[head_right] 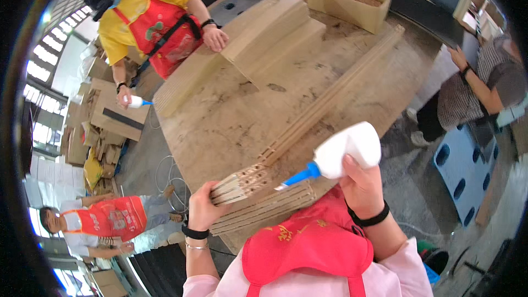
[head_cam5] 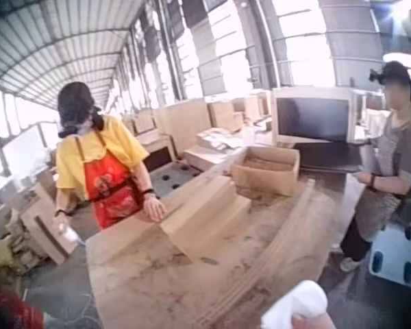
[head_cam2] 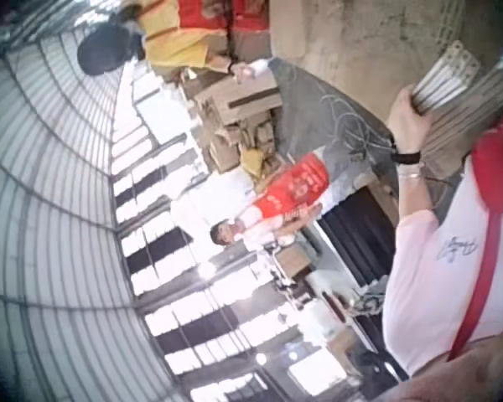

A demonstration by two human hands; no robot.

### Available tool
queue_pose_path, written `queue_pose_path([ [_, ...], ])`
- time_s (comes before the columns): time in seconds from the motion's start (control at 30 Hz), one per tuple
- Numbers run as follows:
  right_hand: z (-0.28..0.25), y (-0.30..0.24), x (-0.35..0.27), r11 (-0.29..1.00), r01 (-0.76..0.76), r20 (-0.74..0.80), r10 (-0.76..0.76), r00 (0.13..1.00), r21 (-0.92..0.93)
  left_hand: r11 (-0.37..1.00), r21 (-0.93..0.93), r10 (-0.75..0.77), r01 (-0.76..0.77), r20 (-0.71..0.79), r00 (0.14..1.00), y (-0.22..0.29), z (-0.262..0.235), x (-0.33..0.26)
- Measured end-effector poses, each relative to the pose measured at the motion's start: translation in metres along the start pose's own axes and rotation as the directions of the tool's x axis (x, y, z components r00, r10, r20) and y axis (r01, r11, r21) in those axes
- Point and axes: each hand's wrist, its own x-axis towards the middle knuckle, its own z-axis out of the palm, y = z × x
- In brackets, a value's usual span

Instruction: Applying wood glue to small slats and assembling them into a larger wooden furniture panel.

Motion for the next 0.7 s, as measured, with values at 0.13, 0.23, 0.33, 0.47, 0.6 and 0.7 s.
queue_pose_path([
  [0.13,0.034,-0.007,0.005,0.998,0.054,-0.031,-0.053,0.998,0.028,0.995,-0.07,-0.063,0.064,0.01,0.998,-0.005,0.004,-0.003],
  [0.23,0.045,-0.001,0.005,0.998,0.043,-0.032,-0.041,0.999,0.047,0.996,-0.072,-0.058,0.059,0.006,0.998,-0.005,0.006,-0.006],
  [0.33,0.056,0.003,0.005,0.995,-0.014,-0.021,0.016,1.0,0.096,0.999,-0.049,0.004,-0.005,-0.008,1.0,-0.008,0.009,-0.009],
  [0.47,0.06,0.011,0.003,0.999,-0.012,-0.016,0.013,1.0,0.032,0.992,-0.119,-0.044,0.045,0.014,0.999,-0.009,0.01,-0.011],
  [0.6,0.065,0.015,0.001,0.999,0.004,-0.005,-0.004,1.0,0.047,0.993,-0.094,-0.064,0.066,0.023,0.998,-0.011,0.007,-0.017],
  [0.7,0.065,0.017,0.0,0.999,0.014,-0.006,-0.014,1.0,0.051,0.993,-0.097,-0.07,0.073,0.034,0.997,-0.01,0.005,-0.017],
])
